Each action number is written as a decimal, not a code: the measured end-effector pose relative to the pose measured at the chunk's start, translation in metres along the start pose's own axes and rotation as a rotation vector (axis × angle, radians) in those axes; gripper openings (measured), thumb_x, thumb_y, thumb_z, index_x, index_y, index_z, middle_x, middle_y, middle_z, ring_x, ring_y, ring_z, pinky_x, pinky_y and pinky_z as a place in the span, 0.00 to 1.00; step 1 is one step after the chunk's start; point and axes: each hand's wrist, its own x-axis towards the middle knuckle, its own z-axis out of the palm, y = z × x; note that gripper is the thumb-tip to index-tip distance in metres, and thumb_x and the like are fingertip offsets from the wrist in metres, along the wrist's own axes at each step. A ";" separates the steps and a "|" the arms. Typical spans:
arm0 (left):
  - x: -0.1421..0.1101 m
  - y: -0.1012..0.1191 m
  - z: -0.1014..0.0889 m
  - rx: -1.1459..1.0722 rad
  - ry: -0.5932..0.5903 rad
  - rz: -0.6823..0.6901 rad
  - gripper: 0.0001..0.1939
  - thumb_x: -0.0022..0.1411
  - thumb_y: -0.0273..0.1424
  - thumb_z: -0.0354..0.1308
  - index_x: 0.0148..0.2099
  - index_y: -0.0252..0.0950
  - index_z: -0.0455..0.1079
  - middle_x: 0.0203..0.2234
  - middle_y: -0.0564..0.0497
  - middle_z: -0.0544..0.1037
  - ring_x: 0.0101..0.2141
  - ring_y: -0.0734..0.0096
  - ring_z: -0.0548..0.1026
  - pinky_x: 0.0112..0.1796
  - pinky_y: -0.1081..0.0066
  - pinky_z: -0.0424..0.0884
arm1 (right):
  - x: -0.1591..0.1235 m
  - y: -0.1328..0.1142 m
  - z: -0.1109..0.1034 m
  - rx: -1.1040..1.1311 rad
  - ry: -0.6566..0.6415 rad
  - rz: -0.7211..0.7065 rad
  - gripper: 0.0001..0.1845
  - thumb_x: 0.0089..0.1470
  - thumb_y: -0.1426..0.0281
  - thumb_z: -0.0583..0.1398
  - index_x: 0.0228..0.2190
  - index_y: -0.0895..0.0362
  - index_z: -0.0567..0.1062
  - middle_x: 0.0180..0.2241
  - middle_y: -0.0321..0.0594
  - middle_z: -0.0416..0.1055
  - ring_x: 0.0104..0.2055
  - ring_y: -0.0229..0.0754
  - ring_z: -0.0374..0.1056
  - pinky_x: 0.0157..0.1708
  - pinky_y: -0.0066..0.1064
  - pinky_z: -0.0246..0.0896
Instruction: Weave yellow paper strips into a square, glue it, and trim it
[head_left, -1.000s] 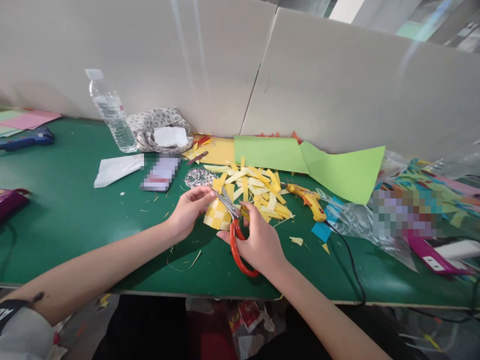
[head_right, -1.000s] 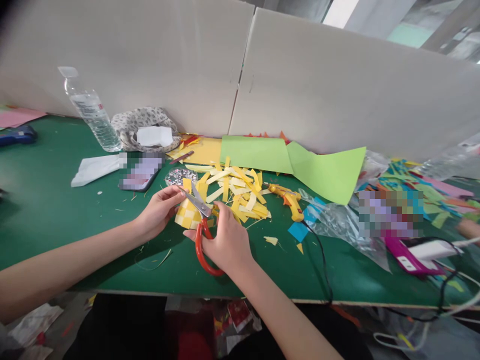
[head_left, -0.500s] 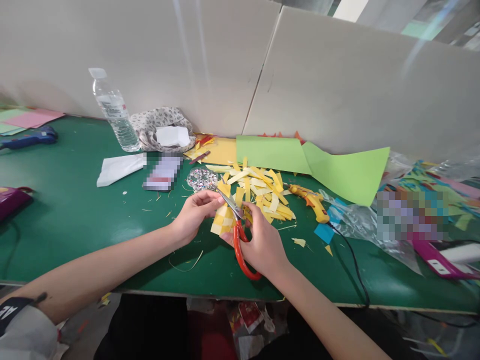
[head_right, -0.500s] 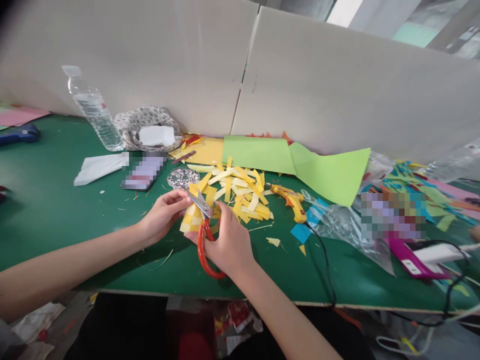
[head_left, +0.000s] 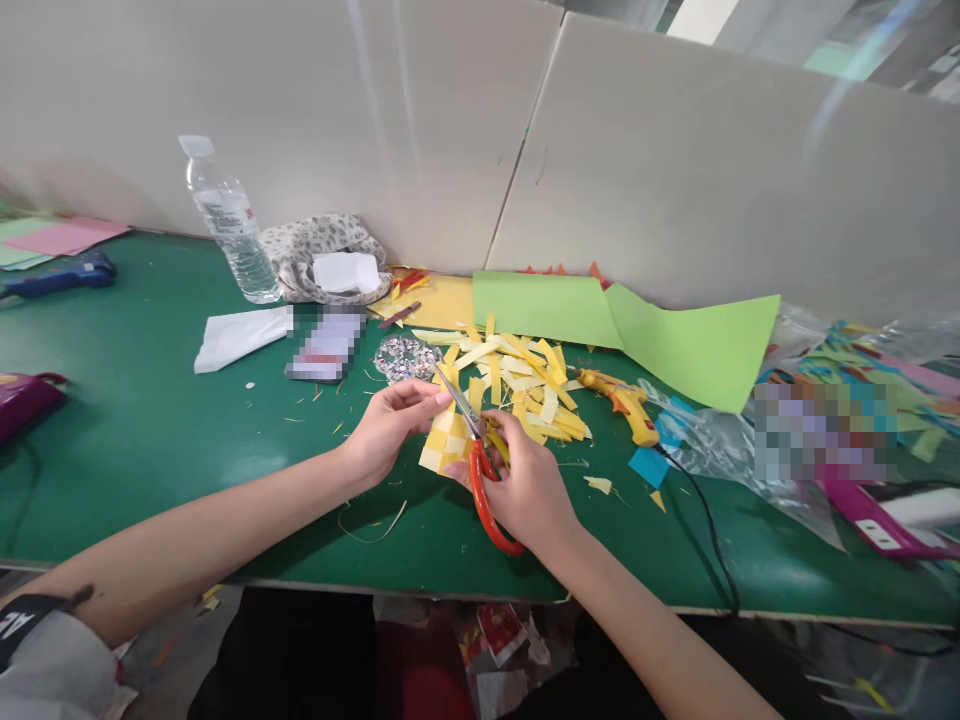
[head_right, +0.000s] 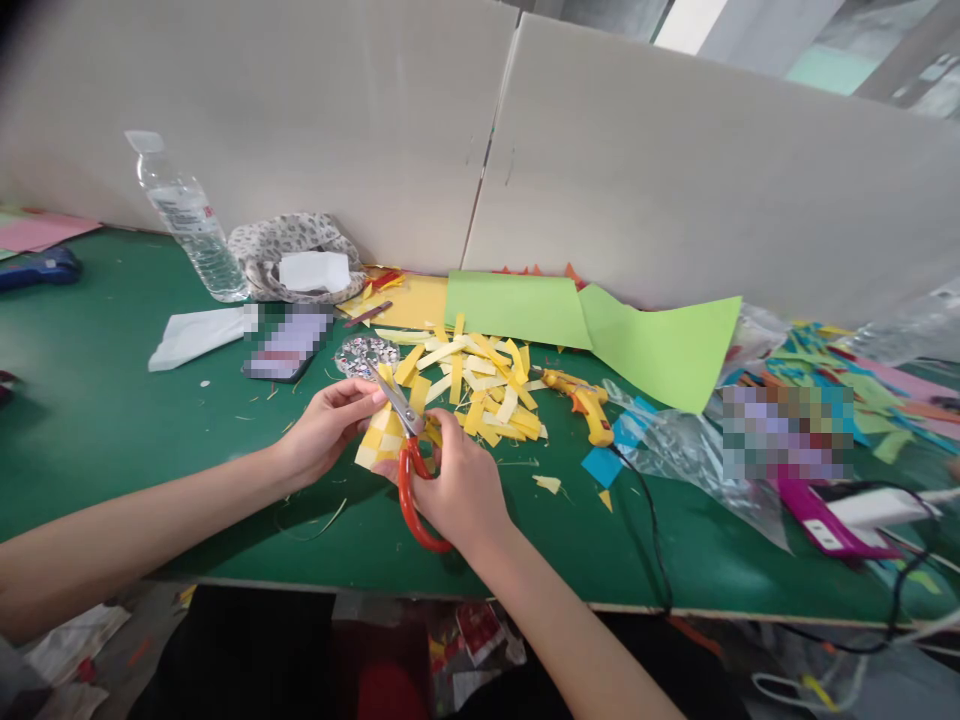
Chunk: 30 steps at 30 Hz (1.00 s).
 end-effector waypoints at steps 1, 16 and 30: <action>0.000 0.000 0.000 0.005 0.002 -0.001 0.08 0.48 0.32 0.66 0.29 0.35 0.72 0.26 0.54 0.76 0.26 0.79 0.71 0.27 0.78 0.67 | 0.000 0.000 0.000 -0.002 0.002 -0.001 0.29 0.44 0.56 0.61 0.45 0.59 0.65 0.30 0.42 0.74 0.27 0.43 0.70 0.26 0.31 0.62; -0.001 0.005 0.000 0.057 0.001 0.071 0.08 0.48 0.33 0.65 0.29 0.37 0.70 0.24 0.55 0.75 0.25 0.78 0.71 0.27 0.77 0.66 | 0.002 0.000 -0.002 -0.012 0.034 0.006 0.26 0.46 0.55 0.59 0.42 0.59 0.68 0.23 0.38 0.71 0.22 0.40 0.66 0.23 0.30 0.61; -0.001 0.010 -0.003 0.274 0.005 0.272 0.07 0.54 0.36 0.59 0.32 0.39 0.67 0.22 0.55 0.72 0.25 0.75 0.69 0.25 0.76 0.65 | 0.000 0.001 -0.002 0.010 0.018 -0.022 0.24 0.46 0.56 0.59 0.42 0.58 0.67 0.25 0.39 0.72 0.24 0.41 0.68 0.23 0.30 0.62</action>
